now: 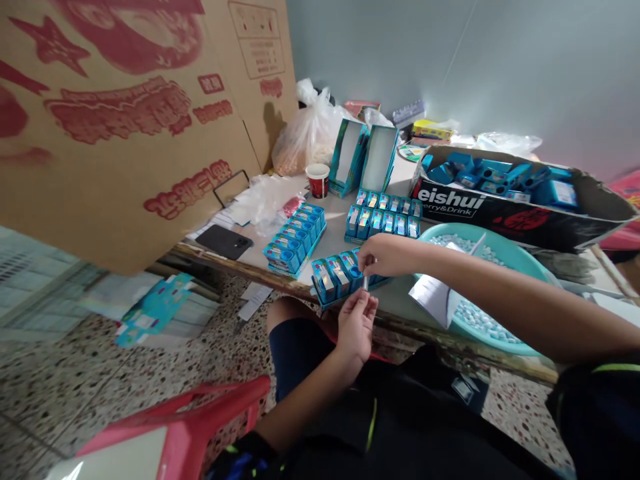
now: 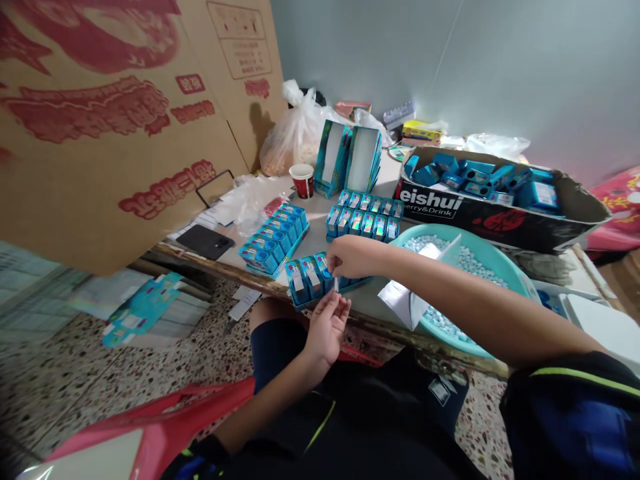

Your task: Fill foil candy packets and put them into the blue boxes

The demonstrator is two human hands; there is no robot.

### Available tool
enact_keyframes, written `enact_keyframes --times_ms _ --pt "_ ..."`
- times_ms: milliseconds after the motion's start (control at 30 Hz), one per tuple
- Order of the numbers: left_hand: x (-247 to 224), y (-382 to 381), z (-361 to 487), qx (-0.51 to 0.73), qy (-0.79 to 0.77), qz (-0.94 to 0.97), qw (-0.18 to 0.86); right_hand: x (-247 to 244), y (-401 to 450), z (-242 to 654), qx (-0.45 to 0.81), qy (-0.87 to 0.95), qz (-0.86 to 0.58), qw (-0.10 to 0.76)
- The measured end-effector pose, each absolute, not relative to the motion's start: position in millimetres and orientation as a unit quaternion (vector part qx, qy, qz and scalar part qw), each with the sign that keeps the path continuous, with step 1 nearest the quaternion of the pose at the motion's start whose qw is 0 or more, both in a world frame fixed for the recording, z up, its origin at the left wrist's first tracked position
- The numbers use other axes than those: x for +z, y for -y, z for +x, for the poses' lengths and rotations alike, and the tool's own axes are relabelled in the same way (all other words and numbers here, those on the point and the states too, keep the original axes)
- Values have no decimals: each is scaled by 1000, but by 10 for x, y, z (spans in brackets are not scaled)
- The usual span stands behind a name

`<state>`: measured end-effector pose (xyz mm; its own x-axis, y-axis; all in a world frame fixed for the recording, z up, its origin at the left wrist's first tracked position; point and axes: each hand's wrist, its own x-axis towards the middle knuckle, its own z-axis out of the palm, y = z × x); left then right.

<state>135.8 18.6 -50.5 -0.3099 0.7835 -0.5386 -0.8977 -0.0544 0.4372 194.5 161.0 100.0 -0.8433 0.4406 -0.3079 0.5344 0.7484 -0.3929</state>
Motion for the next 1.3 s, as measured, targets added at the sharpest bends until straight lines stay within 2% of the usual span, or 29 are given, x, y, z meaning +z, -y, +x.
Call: enact_keyframes --times_ms 167,267,433,600,833,1300 --pt "-499 -140 1311 734 -349 -22 582 1046 -1597 2007 -236 -938 241 85" --pt "-546 -160 1358 741 -357 -42 568 1025 -1612 2012 -219 -951 207 64" --pt "-617 -255 1455 756 -383 -74 525 917 -1685 1936 -233 -944 219 83" --pt "-628 -341 1499 766 -395 -66 503 784 -1820 1840 -239 -949 203 23" --pt "-634 -387 1452 771 -421 -50 475 673 -1914 1723 -275 -943 187 4" --pt "-552 -427 1373 744 -402 -98 525 490 -1890 1647 -319 -925 207 12"
